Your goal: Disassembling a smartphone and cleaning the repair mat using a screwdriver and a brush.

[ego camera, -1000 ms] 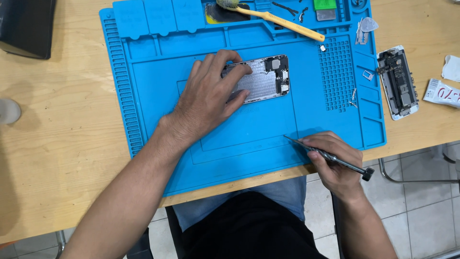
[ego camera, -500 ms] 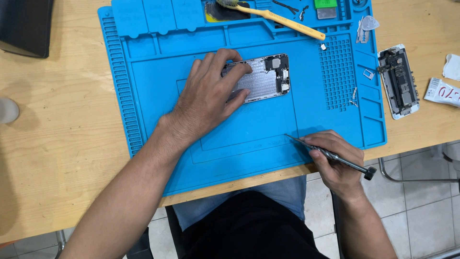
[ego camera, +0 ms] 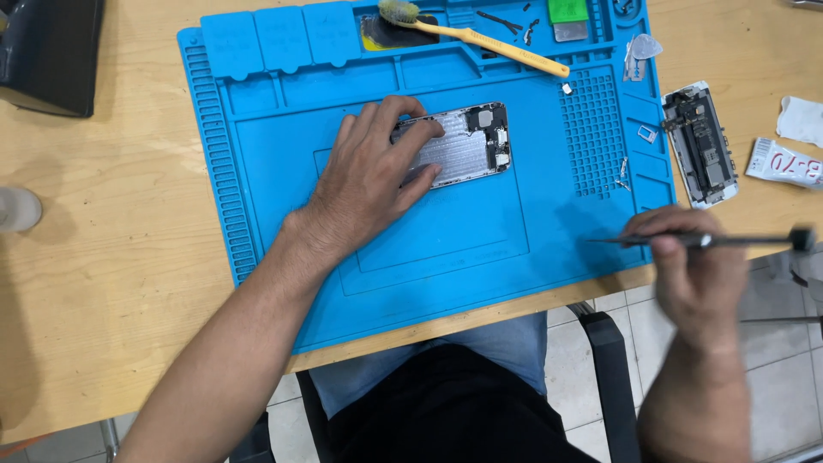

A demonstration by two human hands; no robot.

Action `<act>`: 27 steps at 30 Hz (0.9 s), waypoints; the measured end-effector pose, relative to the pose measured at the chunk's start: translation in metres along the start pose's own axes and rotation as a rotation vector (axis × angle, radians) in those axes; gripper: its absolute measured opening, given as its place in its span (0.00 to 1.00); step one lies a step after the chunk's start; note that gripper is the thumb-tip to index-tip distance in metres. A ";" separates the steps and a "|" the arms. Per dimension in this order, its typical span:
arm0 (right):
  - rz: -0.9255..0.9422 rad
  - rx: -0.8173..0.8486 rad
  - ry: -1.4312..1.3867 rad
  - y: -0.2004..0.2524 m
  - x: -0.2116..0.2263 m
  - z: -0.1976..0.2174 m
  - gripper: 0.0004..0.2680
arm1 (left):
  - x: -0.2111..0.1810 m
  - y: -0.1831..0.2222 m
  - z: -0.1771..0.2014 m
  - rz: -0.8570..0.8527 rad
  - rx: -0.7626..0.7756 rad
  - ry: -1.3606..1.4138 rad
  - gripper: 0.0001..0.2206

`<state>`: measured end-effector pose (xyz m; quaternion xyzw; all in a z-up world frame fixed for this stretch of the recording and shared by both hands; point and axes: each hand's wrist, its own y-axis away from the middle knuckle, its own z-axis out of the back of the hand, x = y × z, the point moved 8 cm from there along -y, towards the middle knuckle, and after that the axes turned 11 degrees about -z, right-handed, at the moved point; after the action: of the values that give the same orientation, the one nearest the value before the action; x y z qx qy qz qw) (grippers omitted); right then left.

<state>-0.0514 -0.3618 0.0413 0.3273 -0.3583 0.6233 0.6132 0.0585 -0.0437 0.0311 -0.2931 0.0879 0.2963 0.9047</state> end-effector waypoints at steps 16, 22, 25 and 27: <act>-0.325 0.269 1.214 -0.064 -0.054 0.036 0.17 | 0.001 0.000 -0.004 0.012 0.033 0.045 0.17; -0.170 0.219 1.409 -0.059 -0.055 0.034 0.17 | 0.001 0.001 -0.003 0.022 0.047 0.015 0.19; -0.216 0.202 1.416 -0.046 -0.053 0.038 0.18 | -0.003 -0.002 0.005 0.017 0.032 0.045 0.24; 0.108 -0.065 0.973 -0.027 -0.016 0.042 0.09 | -0.002 -0.003 0.007 0.063 0.025 0.072 0.30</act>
<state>-0.0250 -0.4061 0.0515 -0.0401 -0.0661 0.7234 0.6861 0.0587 -0.0419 0.0388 -0.2893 0.1335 0.3126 0.8949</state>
